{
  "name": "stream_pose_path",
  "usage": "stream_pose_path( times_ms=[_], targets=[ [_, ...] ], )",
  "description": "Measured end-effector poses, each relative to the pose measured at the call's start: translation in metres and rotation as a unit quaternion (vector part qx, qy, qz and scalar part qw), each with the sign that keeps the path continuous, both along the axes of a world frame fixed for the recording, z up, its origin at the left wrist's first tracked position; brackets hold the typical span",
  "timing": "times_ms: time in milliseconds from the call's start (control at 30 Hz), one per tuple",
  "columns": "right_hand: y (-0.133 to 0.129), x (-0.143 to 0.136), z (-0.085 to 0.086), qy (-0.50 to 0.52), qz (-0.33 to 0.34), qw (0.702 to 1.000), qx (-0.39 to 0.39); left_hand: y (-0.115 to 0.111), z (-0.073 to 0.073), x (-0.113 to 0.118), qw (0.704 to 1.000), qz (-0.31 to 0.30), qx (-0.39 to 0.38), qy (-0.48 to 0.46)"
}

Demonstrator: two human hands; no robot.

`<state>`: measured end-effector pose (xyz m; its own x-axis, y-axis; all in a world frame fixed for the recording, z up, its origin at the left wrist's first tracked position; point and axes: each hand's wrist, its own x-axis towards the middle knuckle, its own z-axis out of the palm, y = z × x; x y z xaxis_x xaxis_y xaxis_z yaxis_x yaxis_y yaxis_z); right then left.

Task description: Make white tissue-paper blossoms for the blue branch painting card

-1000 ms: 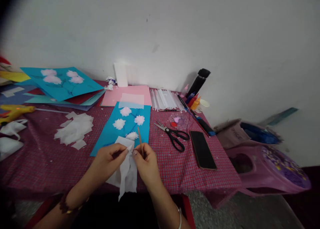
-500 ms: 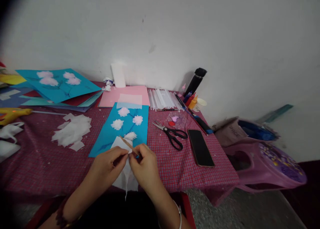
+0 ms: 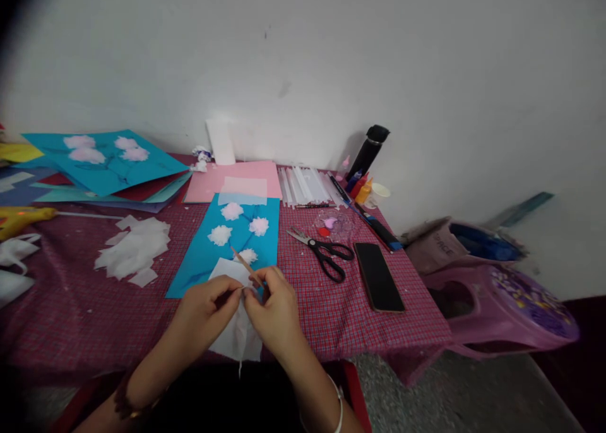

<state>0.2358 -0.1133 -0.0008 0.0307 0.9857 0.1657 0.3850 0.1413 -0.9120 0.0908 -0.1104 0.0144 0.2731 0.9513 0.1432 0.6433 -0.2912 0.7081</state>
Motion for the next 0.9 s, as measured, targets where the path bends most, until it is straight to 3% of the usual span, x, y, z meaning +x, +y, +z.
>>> stream_pose_path(
  times_ms=[100, 267, 433, 567, 733, 900],
  targets=[
    [0.0023, 0.0000, -0.0034, 0.016, -0.016, 1.000, 0.002, -0.0023, 0.0005, -0.0001, 1.000, -0.002, 0.017, 0.010],
    [0.0055, -0.0002, -0.0067, 0.145, -0.028, 0.987, -0.063, 0.0006, -0.0039, -0.0048, 0.999, 0.017, 0.025, -0.032],
    [0.0050, -0.0028, -0.0040, 0.218, -0.006, 0.972, -0.089, 0.0044, -0.0026, -0.0012, 0.988, 0.033, -0.075, -0.131],
    [0.0034, -0.0049, -0.0046, 0.287, 0.016, 0.951, -0.116, 0.0020, 0.0006, 0.0039, 0.988, 0.010, -0.102, -0.114],
    [0.0021, -0.0055, -0.0042, 0.304, 0.003, 0.943, -0.136, -0.0015, -0.0056, 0.0000, 0.993, 0.013, -0.078, -0.087],
    [0.0022, -0.0058, -0.0085, 0.328, -0.001, 0.937, -0.122, -0.0019, -0.0084, -0.0052, 0.980, 0.044, -0.101, -0.165]
  ],
)
